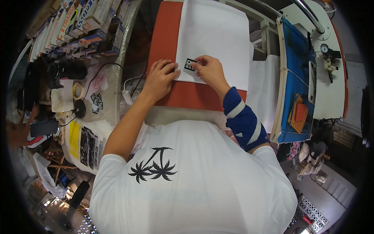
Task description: The person places white t-shirts onto a heat press machine, aligns them, and operates the press to apply a Batman logo. They then remove the shirts, inspect the printed logos, and repeat the process with additional shirts.
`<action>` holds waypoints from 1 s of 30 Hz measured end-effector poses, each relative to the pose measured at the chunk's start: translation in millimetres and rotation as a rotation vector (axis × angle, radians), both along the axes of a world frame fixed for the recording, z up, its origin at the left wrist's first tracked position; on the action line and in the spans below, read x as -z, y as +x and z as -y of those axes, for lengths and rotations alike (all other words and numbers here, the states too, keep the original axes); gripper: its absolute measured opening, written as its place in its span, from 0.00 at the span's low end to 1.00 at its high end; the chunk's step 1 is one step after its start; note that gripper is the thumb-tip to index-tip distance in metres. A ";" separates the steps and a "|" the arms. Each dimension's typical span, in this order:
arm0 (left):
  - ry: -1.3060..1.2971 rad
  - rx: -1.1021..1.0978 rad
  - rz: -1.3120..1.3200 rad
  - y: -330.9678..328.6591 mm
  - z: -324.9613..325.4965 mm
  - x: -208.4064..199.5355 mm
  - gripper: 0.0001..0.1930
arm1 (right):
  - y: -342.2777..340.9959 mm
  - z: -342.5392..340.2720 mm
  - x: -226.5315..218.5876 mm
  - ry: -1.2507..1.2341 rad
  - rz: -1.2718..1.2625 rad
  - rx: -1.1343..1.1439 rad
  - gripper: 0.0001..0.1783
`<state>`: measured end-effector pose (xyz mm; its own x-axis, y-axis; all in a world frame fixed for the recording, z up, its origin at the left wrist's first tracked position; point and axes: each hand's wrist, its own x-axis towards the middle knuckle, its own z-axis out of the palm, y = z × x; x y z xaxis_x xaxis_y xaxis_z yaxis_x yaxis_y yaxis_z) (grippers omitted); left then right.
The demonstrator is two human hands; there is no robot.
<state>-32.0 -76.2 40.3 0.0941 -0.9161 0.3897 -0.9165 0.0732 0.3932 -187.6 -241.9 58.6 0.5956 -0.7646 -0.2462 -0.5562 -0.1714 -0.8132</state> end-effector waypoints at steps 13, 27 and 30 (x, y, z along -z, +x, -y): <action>-0.088 -0.071 -0.222 4.4 -10.1 11.5 0.16 | -10.1 -6.7 30.8 -0.866 0.097 -0.258 0.13; -0.027 -0.078 -0.083 25.4 18.7 19.1 0.22 | -3.4 1.8 34.8 -0.822 0.123 -0.224 0.13; -0.033 -0.086 -0.095 24.2 24.0 14.9 0.24 | -3.8 2.7 36.0 -0.826 0.123 -0.225 0.13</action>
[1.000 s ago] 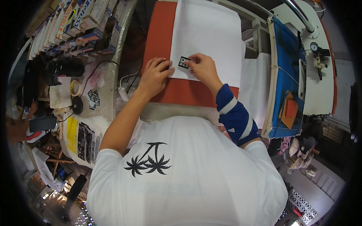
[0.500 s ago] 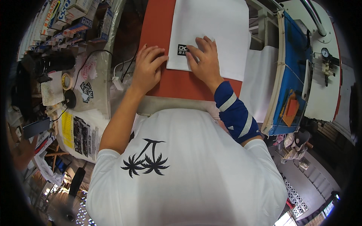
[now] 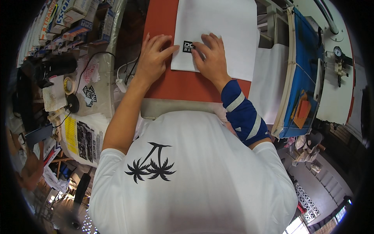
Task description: The person places white t-shirts onto a heat press machine, aligns them, and operates the press to apply a Batman logo. They then remove the shirts, inspect the printed logos, and repeat the process with additional shirts.
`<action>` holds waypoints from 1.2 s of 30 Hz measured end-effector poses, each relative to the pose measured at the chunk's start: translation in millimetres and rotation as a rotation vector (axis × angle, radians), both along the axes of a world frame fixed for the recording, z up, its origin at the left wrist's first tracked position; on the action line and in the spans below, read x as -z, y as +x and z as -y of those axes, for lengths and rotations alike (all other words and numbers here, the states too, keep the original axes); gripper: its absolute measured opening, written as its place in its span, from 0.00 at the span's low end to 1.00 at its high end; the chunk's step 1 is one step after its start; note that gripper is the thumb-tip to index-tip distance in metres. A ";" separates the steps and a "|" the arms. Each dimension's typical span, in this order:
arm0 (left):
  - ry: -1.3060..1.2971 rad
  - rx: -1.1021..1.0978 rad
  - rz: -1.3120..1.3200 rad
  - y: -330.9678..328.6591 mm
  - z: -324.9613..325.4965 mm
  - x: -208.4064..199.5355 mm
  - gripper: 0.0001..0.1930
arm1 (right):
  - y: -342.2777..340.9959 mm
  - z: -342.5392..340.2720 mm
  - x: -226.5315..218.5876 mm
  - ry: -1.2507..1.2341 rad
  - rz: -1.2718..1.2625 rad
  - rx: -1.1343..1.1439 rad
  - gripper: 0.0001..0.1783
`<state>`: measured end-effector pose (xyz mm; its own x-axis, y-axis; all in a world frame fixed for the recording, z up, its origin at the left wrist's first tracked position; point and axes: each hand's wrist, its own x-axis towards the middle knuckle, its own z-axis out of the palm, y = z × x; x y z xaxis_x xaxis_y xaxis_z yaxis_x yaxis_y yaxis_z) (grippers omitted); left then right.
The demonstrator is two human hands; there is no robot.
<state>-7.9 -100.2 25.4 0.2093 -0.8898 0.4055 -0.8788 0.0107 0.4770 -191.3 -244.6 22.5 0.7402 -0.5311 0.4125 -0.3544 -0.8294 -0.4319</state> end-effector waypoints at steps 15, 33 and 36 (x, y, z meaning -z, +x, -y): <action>0.129 0.038 0.168 -3.8 7.9 2.4 0.29 | -4.7 4.1 5.0 0.014 0.029 -0.017 0.13; 0.154 0.024 0.178 -5.1 7.7 0.7 0.32 | -4.5 4.6 3.7 0.019 0.017 -0.009 0.13; 0.161 0.025 0.172 -5.1 8.0 -1.6 0.31 | -4.7 5.2 5.0 0.016 0.019 -0.007 0.13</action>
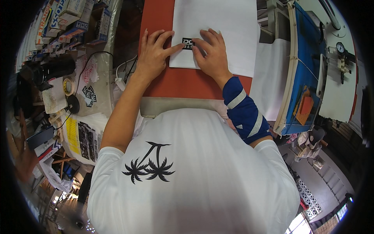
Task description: The person places white t-shirts onto a heat press machine, aligns them, and operates the press to apply a Batman logo. They then remove the shirts, inspect the printed logos, and repeat the process with additional shirts.
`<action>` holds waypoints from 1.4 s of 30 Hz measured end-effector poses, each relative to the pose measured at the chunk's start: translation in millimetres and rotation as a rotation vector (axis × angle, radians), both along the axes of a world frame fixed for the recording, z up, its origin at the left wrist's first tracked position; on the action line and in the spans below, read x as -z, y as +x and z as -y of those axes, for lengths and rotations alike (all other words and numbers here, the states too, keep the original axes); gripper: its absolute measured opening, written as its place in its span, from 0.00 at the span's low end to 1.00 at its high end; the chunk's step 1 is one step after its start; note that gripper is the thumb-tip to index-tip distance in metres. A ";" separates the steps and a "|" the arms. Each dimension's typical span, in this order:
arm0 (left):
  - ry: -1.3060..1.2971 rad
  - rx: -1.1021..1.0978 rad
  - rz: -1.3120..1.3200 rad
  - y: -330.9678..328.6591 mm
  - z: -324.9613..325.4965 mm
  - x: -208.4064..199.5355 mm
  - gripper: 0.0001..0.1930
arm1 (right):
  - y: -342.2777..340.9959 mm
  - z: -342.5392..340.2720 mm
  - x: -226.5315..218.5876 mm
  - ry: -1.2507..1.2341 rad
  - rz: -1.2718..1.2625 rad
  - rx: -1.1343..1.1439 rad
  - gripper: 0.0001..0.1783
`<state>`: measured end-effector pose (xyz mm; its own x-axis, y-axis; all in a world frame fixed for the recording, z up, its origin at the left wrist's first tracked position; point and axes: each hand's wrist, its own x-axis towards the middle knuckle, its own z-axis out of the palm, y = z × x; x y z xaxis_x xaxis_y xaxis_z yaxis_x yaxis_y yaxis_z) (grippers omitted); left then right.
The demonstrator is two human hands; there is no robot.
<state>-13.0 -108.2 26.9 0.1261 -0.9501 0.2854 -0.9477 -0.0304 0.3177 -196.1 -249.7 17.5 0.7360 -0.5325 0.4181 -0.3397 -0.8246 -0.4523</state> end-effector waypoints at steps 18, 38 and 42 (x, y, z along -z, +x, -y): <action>-0.076 -0.015 -0.047 -5.5 16.1 -6.3 0.22 | 13.5 2.6 -12.9 0.003 -0.076 0.055 0.11; 0.176 -0.498 -0.326 -49.2 -24.1 -28.7 0.13 | -2.8 -35.0 -33.6 -0.083 -0.011 -0.075 0.09; 0.202 -0.504 -0.376 -51.2 -24.6 -35.9 0.12 | 9.2 -29.5 -25.8 -0.113 -0.128 -0.073 0.09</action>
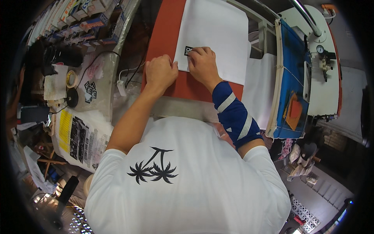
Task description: The person places white t-shirts onto a heat press machine, aligns them, and operates the press to apply a Batman logo. They then remove the shirts, inspect the printed logos, and repeat the process with additional shirts.
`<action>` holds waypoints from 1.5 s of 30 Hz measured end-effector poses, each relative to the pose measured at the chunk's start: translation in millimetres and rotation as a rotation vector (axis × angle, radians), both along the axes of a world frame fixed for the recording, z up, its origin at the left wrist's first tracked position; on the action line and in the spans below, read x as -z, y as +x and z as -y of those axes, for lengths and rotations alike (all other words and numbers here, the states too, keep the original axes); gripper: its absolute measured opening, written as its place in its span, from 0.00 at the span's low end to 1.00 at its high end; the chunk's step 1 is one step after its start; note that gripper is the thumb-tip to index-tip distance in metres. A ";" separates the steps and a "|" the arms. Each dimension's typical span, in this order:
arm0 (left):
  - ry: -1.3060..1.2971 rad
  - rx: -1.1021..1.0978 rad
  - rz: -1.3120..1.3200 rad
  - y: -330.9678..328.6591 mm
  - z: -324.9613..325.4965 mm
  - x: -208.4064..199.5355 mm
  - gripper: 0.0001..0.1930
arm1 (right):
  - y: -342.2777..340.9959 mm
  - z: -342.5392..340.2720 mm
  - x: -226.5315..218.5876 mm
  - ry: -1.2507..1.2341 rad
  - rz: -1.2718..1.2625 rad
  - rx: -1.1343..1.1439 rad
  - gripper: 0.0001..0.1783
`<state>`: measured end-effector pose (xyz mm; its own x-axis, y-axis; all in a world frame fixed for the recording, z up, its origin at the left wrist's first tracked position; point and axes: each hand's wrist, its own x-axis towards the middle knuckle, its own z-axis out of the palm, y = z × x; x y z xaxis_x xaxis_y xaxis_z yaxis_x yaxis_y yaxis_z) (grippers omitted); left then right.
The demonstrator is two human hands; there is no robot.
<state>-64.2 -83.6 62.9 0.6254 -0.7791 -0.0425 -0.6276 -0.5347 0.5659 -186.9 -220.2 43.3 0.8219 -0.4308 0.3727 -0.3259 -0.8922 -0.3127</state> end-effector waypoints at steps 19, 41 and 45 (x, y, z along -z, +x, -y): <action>-0.343 0.139 0.402 -29.6 5.7 24.8 0.06 | 2.9 7.3 11.4 -0.010 -0.023 -0.015 0.10; -0.372 0.505 0.374 52.2 7.5 38.5 0.16 | 5.0 12.5 6.8 0.065 0.029 0.006 0.06; -0.375 0.504 0.348 48.6 25.0 28.6 0.20 | 9.2 16.5 3.9 0.087 0.006 -0.002 0.07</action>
